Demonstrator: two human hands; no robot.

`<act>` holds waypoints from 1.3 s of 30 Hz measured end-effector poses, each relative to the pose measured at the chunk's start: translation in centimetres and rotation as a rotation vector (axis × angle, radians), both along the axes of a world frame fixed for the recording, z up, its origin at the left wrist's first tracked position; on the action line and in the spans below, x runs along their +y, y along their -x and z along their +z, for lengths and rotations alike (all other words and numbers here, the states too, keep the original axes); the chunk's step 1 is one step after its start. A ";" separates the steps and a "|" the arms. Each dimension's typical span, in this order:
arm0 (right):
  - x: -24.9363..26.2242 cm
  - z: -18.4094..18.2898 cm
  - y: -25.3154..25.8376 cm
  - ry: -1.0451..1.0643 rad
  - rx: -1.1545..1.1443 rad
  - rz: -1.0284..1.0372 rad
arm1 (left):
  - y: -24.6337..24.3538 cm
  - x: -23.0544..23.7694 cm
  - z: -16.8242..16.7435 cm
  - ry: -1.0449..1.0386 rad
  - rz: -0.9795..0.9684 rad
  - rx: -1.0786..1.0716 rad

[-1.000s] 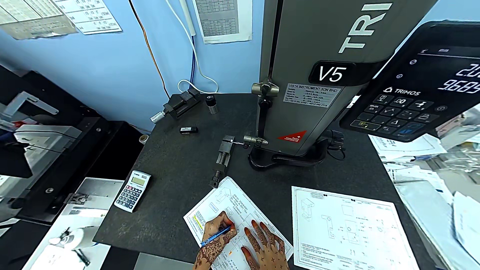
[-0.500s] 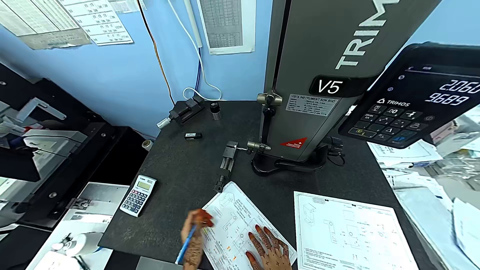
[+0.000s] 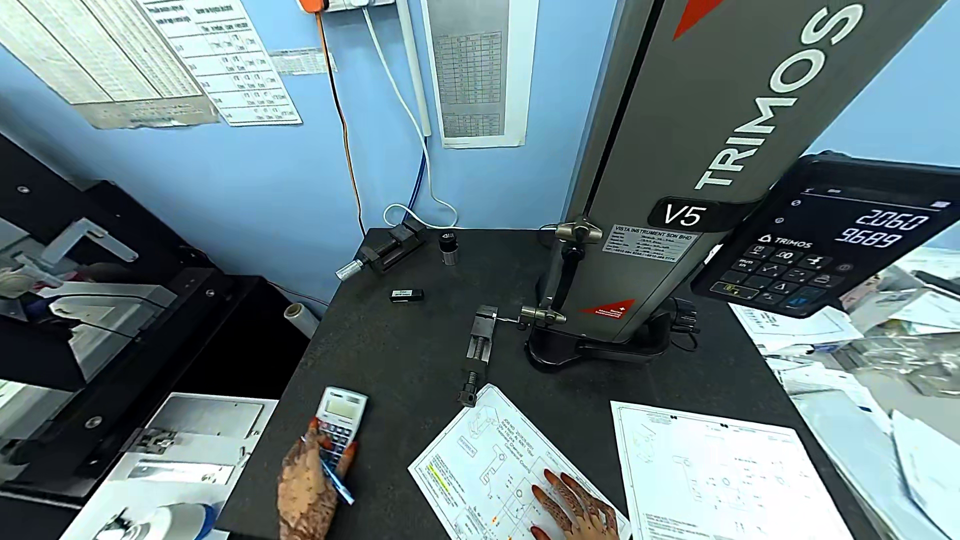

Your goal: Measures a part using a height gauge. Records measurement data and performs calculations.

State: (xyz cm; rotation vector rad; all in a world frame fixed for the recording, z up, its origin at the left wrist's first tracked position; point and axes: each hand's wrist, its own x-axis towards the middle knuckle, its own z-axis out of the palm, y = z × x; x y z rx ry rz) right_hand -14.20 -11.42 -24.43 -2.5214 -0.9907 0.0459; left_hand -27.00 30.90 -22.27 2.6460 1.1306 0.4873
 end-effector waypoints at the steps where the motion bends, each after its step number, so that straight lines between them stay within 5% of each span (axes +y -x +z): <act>1: 0.0 0.0 0.0 -0.001 -0.004 0.000 | -0.2 -1.9 0.1 -0.005 -0.012 -0.001; 6: 0.0 0.2 0.0 -0.036 0.041 -0.026 | -3.2 -11.7 1.2 0.122 -0.275 -0.291; 9: 0.0 -0.3 0.2 -0.103 0.039 -0.061 | -6.0 -16.0 0.3 0.581 -0.642 -0.464; 13: 0.0 -0.6 0.3 -0.117 0.049 -0.086 | -9.7 -16.9 -0.6 1.011 -0.850 -0.252; 24: 0.2 -1.3 0.4 -0.123 -0.029 -0.111 | -11.3 -16.2 -1.1 0.960 -0.830 -0.092; 29: 0.3 -1.3 0.3 -0.122 -0.082 -0.102 | -12.1 -18.5 6.8 0.937 -0.634 0.165; 33: 0.2 -1.8 0.4 -0.122 -0.065 -0.108 | -11.1 -16.6 -1.3 0.907 -0.842 -0.118; 39: 0.2 -1.8 0.2 -0.125 -0.069 -0.107 | -11.7 -16.6 -0.8 0.942 -0.808 -0.022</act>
